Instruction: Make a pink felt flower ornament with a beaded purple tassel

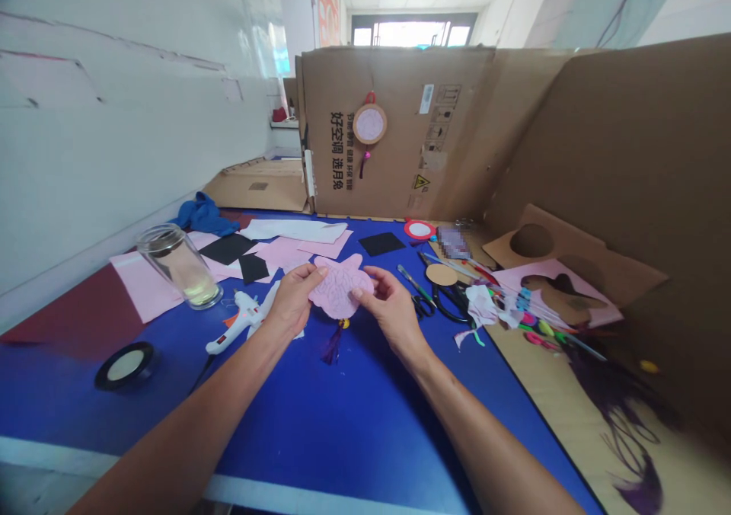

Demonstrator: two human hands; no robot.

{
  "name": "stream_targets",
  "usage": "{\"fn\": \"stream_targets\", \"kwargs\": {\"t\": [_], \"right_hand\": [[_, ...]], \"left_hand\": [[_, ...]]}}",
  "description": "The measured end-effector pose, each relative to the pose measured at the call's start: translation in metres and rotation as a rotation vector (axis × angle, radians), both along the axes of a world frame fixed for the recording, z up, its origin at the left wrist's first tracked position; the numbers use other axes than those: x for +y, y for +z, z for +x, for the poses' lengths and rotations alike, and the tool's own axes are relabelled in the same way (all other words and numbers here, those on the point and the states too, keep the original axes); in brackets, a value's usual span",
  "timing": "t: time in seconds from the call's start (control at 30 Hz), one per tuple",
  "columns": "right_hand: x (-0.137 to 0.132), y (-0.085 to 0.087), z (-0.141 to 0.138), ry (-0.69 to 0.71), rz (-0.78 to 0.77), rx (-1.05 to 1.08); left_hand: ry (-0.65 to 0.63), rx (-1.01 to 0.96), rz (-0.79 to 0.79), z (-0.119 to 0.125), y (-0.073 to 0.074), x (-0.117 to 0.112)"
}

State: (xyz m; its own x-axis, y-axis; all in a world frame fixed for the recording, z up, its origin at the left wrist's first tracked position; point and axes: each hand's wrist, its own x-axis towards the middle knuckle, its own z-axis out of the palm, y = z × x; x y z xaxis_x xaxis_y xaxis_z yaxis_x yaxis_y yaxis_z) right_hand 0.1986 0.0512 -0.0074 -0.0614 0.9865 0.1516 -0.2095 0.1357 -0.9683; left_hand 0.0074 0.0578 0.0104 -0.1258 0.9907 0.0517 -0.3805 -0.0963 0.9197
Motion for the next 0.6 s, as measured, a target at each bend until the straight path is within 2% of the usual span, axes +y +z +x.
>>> {"fn": "stream_targets", "kwargs": {"t": [0.2, 0.6], "right_hand": [[0.001, 0.012, 0.005, -0.085, 0.027, 0.068], [-0.004, 0.016, 0.004, -0.126, 0.017, 0.039]], "left_hand": [[-0.085, 0.041, -0.014, 0.007, -0.003, -0.004], [-0.158, 0.109, -0.032, 0.016, -0.007, -0.009]]}}
